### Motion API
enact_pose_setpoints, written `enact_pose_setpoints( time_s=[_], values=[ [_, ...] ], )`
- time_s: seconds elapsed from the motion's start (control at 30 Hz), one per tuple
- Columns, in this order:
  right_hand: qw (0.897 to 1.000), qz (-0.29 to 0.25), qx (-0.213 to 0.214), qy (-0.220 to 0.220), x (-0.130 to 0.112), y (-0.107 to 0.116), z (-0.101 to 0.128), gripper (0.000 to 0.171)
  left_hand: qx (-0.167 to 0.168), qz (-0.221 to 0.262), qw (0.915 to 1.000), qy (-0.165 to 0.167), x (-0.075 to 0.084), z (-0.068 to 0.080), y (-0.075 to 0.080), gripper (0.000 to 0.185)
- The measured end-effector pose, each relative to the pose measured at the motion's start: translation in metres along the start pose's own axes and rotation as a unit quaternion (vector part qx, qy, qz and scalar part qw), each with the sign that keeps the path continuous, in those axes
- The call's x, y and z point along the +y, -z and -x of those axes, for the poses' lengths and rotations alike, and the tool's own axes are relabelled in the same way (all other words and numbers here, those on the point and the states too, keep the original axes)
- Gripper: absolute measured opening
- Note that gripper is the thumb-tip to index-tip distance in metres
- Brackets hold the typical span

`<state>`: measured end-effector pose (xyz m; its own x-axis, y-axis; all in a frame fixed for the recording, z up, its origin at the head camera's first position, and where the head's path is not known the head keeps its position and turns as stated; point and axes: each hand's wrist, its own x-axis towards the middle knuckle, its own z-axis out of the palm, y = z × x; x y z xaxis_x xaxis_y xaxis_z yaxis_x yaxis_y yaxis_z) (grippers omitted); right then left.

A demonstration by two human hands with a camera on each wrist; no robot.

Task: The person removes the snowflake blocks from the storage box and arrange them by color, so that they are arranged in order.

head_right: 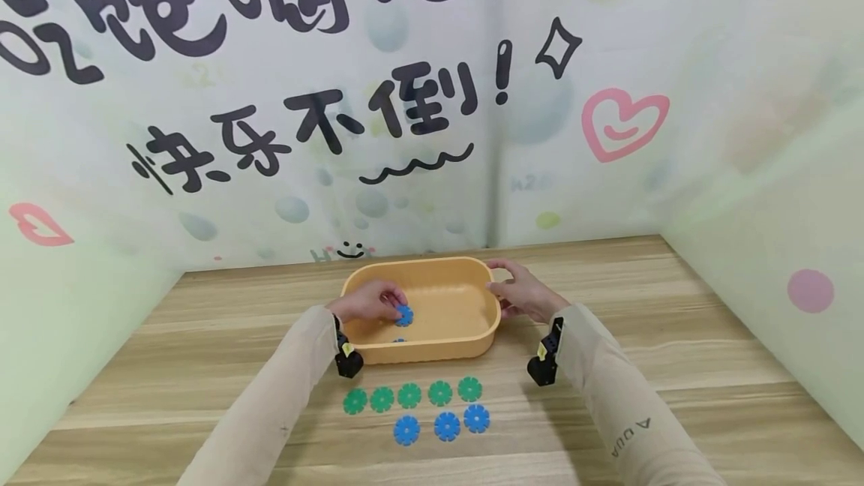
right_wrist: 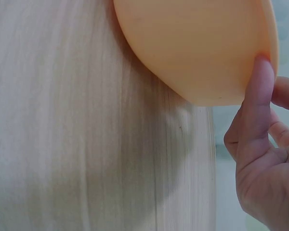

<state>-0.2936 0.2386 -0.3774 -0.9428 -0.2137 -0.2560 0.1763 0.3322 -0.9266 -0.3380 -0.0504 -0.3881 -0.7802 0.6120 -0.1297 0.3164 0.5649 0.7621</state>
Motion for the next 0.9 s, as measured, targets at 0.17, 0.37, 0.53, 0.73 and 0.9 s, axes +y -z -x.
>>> enact_pose_setpoints(
  time_s=[0.17,0.37,0.53,0.73,0.9],
  values=[
    [1.0,-0.002,-0.002,0.0,0.001,-0.001,0.0,0.048,0.002,0.041,0.9989,-0.022,0.0,0.003,0.002,0.015],
    [1.0,0.003,0.004,-0.001,0.002,-0.001,0.001,0.048,0.025,0.042,0.9974,-0.052,0.01,0.01,0.007,0.016],
    [1.0,0.003,0.006,-0.006,0.003,-0.001,0.001,0.046,0.029,0.071,0.9939,-0.079,0.013,0.021,0.01,0.016],
    [1.0,0.004,0.0,-0.003,0.002,-0.001,0.0,0.049,0.019,0.07,0.9927,-0.096,0.025,0.041,0.011,0.015],
    [1.0,0.008,-0.009,0.001,0.0,0.0,0.0,0.051,-0.006,0.047,0.9915,-0.121,0.034,0.058,0.01,0.014]
  ],
)
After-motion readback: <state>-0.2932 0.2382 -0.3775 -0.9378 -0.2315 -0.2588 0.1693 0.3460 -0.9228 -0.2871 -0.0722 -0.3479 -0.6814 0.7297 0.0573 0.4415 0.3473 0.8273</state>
